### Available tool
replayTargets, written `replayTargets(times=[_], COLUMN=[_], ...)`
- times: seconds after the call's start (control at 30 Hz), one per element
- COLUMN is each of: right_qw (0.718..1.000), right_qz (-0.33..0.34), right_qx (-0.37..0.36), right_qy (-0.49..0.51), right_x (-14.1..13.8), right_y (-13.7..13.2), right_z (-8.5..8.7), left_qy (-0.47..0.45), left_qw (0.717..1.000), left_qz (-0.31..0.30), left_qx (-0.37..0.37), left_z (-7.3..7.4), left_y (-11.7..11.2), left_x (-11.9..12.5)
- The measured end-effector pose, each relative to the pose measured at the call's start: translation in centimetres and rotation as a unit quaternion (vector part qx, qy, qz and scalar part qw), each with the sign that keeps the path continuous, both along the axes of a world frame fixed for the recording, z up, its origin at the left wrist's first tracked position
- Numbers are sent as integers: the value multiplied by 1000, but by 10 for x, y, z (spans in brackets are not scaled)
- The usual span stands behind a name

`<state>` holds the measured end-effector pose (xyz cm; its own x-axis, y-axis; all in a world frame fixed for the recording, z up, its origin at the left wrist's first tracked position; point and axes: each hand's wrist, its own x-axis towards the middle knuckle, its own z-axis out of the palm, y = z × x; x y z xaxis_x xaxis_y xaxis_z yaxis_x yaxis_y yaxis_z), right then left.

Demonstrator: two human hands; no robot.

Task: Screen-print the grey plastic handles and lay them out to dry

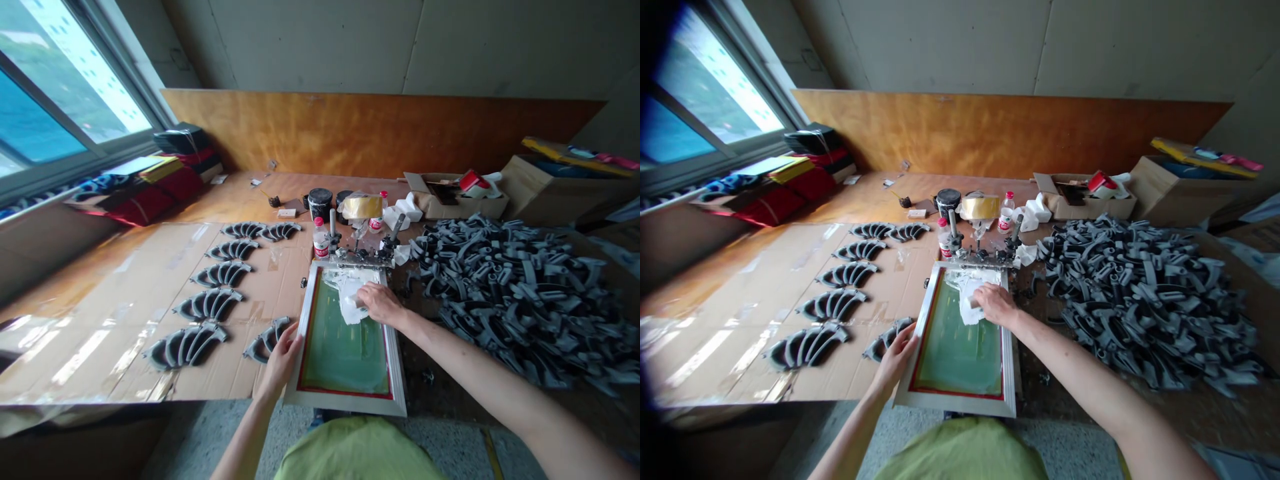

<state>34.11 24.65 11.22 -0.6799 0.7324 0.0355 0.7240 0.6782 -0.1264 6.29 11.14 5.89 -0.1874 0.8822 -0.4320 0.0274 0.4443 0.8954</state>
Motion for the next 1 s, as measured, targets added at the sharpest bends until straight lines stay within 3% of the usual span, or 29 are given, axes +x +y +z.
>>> replayTargets(times=[0.1, 0.2, 0.3, 0.4, 0.5, 0.6, 0.67, 0.77, 0.87, 1.0], right_qw=[997, 993, 996, 998, 996, 994, 994, 990, 984, 953], right_qz=[72, 109, 74, 26, 52, 73, 40, -63, -152, -240], right_qx=[-14, -36, -30, 26, 39, 8, -5, -6, 10, 98], right_qy=[6, 3, 28, 53, 65, 80, 102, 125, 95, 158], right_x=[13, 20, 14, 8, 14, 22, 20, 6, 2, 39], right_y=[-16, -12, -1, -7, -26, -29, -13, 27, 62, 77], right_z=[7, 19, 19, 3, -13, -8, 5, 27, 45, 46], left_qy=[2, 1, -6, -6, -5, -10, -12, -15, -38, -43], left_qw=[1000, 1000, 1000, 1000, 1000, 1000, 1000, 1000, 999, 995], left_qz=[-1, 10, 19, 10, 2, 5, 6, 6, -1, 13], left_qx=[-1, 6, 11, 12, 13, 7, 4, 2, 18, 84], left_z=[2, 1, 0, 1, 3, 7, 13, 29, 59, 106], left_y=[0, 1, 1, 1, 0, 0, 1, 1, 5, 27], left_x=[1, 2, 2, 0, -1, -1, -1, -3, -8, -9])
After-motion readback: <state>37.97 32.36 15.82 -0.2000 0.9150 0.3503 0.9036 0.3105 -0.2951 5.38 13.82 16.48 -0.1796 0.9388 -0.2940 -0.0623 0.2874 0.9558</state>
